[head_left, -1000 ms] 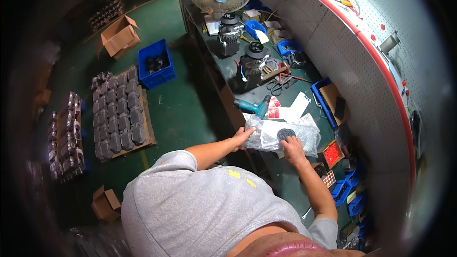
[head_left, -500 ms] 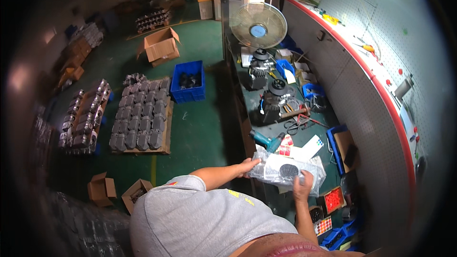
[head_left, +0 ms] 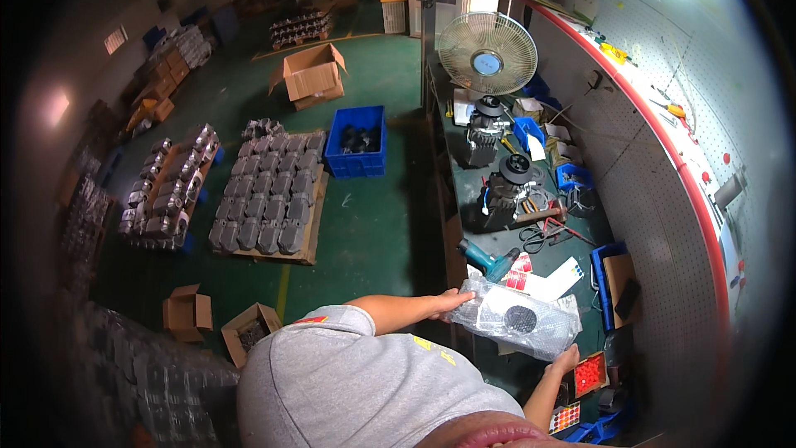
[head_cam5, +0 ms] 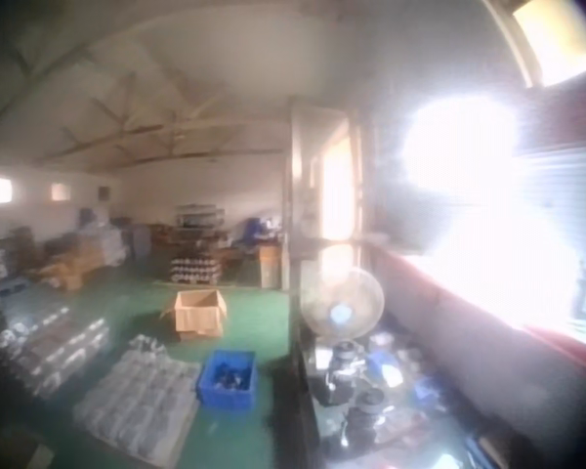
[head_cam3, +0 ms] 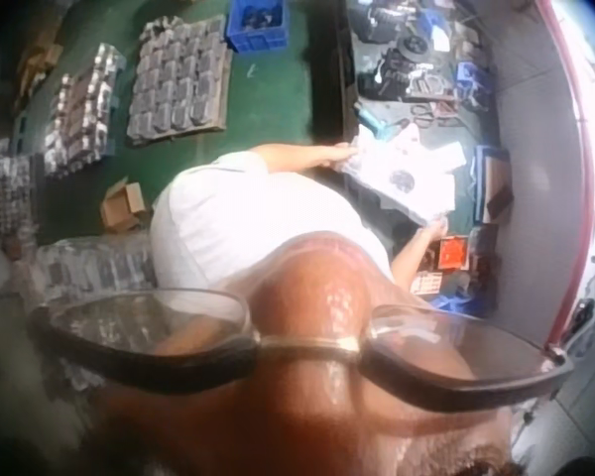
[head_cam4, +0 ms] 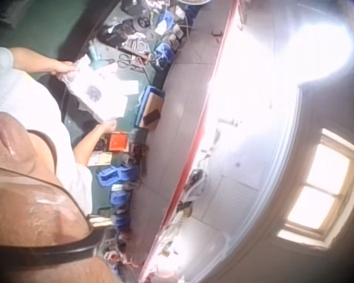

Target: The person unpacks a metal casing and attaches it to a motor assembly. They then use a power drill to secure the casing, followed by manual adjustments and the use of a hammer to fit components. Finally, they connect a small circuit board to the assembly.

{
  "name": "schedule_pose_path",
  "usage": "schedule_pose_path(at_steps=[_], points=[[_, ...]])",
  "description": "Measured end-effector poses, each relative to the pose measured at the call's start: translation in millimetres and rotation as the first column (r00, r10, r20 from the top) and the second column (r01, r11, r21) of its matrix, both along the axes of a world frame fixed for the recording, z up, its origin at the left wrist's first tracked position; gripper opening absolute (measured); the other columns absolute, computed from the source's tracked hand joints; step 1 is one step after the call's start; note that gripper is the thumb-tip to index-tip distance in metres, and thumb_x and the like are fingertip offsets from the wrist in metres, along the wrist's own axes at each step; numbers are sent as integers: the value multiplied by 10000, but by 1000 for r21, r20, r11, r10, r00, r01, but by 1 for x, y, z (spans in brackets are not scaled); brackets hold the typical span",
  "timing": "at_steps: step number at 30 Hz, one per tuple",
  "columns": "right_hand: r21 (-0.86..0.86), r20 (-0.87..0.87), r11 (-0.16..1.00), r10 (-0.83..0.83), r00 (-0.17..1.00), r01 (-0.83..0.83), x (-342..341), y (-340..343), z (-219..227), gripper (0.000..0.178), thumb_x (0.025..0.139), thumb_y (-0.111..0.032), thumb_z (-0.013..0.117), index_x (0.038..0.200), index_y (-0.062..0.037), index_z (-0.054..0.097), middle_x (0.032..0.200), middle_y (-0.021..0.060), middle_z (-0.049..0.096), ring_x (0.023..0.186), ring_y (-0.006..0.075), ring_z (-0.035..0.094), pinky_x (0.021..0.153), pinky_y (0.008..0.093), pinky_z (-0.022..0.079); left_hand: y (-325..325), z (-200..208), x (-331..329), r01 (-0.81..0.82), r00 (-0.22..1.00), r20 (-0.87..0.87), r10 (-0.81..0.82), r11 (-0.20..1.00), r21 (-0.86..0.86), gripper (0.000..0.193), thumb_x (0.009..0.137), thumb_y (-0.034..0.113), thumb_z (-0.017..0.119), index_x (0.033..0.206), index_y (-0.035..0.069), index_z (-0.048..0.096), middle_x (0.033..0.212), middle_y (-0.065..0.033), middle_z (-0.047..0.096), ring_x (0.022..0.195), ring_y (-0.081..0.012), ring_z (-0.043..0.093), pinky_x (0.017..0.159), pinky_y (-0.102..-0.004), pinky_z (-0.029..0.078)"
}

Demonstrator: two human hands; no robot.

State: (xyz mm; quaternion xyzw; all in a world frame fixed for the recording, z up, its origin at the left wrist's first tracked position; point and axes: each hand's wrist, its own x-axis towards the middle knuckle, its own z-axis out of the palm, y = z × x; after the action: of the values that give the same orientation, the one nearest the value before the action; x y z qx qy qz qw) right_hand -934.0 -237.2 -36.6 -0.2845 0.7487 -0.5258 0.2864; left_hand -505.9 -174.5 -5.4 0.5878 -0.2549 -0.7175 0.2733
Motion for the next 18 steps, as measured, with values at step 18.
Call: schedule_pose_path(at_steps=[18], points=[[75,125,996,33,992,-43,-5,-1,-10,463,997,-276,568,1211,127,646,1221,245,683,1076,328,658,948,425,519,-2,0,1,8,1000,-15,-8,1000,6,706,943,672,556,1389,125,522,1283,-90,645,1132,-252,621,854,-470,509]])
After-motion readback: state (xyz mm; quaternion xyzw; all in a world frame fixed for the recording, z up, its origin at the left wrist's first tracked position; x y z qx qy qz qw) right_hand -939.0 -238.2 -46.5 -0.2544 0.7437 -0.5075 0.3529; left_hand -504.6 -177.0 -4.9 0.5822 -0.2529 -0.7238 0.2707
